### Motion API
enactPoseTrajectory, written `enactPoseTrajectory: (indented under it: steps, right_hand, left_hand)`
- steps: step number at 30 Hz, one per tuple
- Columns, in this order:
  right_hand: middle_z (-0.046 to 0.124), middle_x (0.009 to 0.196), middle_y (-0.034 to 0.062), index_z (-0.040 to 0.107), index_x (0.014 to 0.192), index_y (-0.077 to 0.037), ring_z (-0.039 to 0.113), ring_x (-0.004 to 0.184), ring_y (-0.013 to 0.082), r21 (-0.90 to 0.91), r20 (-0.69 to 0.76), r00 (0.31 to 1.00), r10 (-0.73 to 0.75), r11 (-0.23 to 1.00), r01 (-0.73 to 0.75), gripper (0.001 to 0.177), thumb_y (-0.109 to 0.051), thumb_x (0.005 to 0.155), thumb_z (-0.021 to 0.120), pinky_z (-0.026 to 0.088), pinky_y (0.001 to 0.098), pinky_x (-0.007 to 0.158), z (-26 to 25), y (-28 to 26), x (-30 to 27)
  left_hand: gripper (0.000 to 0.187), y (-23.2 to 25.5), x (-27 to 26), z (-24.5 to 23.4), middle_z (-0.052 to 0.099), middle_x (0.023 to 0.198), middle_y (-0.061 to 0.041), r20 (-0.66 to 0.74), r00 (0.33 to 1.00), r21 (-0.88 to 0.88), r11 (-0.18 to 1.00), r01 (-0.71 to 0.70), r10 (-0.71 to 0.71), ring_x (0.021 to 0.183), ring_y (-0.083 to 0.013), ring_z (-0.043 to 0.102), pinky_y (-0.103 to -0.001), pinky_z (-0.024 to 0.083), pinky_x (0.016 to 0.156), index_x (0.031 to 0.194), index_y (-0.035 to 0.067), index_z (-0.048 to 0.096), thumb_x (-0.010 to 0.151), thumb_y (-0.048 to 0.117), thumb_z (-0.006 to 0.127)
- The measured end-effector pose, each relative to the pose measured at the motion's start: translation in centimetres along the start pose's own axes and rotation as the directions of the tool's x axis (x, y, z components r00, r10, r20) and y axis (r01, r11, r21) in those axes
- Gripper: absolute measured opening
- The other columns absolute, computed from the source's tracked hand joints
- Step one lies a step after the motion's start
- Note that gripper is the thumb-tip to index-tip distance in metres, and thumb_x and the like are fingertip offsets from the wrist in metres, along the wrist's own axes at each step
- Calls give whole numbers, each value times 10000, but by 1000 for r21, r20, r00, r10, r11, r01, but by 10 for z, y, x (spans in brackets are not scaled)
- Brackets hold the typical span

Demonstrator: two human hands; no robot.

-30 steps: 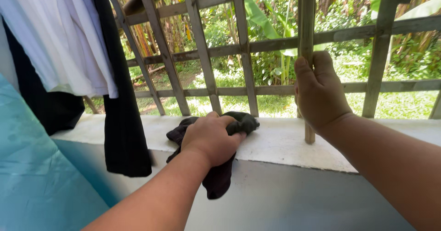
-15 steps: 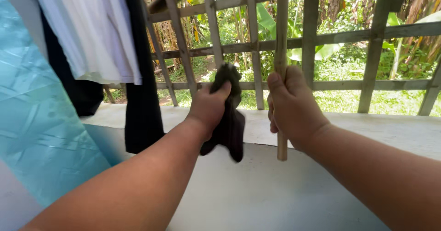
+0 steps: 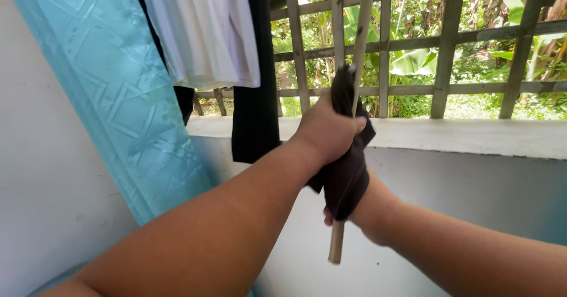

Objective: The person wipes a white window sill with a dark cloth while holding a broom handle for support. The person moves the cloth back and forth along the sill, then wipes the broom handle with the same cloth.

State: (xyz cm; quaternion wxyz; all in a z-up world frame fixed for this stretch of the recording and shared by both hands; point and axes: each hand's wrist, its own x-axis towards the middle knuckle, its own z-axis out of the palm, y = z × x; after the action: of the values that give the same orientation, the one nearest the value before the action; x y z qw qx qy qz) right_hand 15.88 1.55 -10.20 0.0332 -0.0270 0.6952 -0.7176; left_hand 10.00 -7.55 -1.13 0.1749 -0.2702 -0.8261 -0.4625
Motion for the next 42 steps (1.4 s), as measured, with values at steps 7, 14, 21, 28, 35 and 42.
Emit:
enactPoseTrajectory:
  steps: [7,14,21,28,35,42]
  right_hand:
    - [673,1026,41,599,1170,-134,736,850,193,-237,191,927,324,931,-277,369,-356,888,685,605,399,730,56,16,-69]
    - [667,1037,78,582,1273,-185,720,827,219,-535,35,905,423,773,-341,343,-349,972,553,584,391,714,77,-18,-112]
    - [628,992,87,596,1258,-130,690,831,228,-589,-36,917,398,733,-341,384,-431,1026,537,568,397,721,73,-39,-134]
    - [622,1015,91,571,1279,-162,683,833,234,-647,15,894,447,686,-333,379,-413,1002,506,561,403,719,61,-42,-150]
    - [598,1042,127,545,1303,-116,674,851,271,-603,43,862,505,701,-380,482,-492,1016,454,561,437,729,28,-35,-177]
    - [573,1070,132,540,1275,-134,660,877,305,-417,242,774,586,782,-462,550,-607,1002,479,542,477,743,35,-22,-214]
  left_hand:
    - [424,-37,-98,-33,764,1090,-140,107,977,-14,982,188,-186,1005,-275,733,-370,570,889,1186,89,666,815,275,751]
    - [341,-48,-175,-84,742,1046,-105,226,863,-136,862,488,-453,941,-236,708,-379,569,845,1195,88,666,909,273,670]
    - [386,-68,-233,-117,764,1094,-92,192,825,44,844,534,-532,1011,-218,713,-346,544,916,1237,92,669,887,252,706]
    - [461,-45,-295,-143,773,1077,-88,130,725,185,735,652,-676,993,-203,721,-340,544,932,1251,86,680,834,258,776]
    - [439,29,-357,-125,792,1001,-85,94,730,44,736,676,-676,899,-179,733,-333,579,859,1205,61,691,799,202,781]
    - [414,83,-409,-98,783,990,-84,23,740,-64,738,672,-672,878,-159,717,-328,584,838,1196,61,711,802,170,780]
